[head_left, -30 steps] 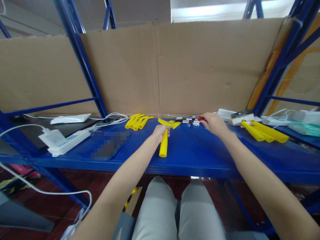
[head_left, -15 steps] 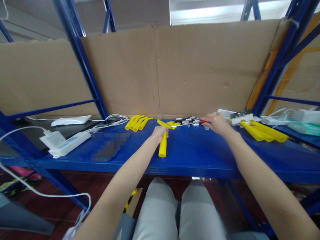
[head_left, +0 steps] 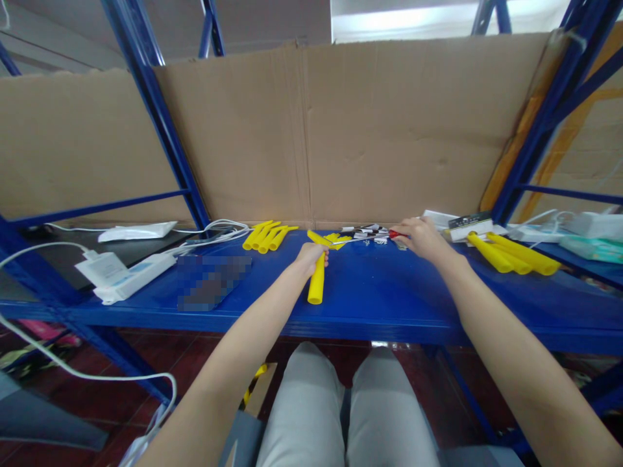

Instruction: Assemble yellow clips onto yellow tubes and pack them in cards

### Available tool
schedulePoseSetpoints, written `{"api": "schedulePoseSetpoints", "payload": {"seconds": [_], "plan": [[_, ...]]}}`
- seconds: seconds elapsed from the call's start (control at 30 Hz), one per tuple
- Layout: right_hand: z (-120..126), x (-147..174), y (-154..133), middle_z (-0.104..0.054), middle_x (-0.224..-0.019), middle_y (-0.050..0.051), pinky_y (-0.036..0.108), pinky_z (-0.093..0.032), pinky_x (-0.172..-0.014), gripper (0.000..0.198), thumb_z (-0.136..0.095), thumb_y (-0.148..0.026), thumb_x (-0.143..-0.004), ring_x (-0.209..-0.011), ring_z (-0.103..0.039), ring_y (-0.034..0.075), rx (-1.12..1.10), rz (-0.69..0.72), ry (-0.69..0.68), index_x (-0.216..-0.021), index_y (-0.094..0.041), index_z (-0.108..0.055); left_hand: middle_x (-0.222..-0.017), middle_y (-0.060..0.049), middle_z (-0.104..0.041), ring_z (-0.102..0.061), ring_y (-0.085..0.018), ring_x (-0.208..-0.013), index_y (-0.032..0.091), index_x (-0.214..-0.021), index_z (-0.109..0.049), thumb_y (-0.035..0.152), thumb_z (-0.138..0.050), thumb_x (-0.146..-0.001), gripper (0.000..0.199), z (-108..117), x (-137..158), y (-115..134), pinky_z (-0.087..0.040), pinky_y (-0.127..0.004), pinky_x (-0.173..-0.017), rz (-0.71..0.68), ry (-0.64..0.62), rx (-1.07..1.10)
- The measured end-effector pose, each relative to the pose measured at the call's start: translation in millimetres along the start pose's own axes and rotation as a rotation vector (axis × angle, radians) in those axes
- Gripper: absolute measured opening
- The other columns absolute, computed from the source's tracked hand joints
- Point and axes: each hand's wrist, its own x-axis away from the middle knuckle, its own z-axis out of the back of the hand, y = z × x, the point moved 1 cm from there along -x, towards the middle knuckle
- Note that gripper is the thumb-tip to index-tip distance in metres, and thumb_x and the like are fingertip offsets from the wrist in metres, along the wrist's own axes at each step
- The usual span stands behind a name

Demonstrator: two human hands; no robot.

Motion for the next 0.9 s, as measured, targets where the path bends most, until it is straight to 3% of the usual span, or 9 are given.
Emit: {"api": "schedulePoseSetpoints", "payload": {"seconds": [0.9], "plan": [[0.0, -0.5, -1.3, -0.071, -0.095, 0.011, 0.035, -0.033, -0.075, 0.028, -0.047, -0.029, -0.092, -0.091, -0.06, 0.025, 0.008, -0.013, -0.012, -0.105, -0.022, -0.071, -0.046, 0.003, -0.048, -0.041, -0.007, -0.036, 0.013, -0.063, -0.051, -0.006, -0.053, -0.076, 0.023, -1.2, 3.4, 1.0, -0.034, -0.019, -0.038, -0.017, 0.005, -0.021]]}}
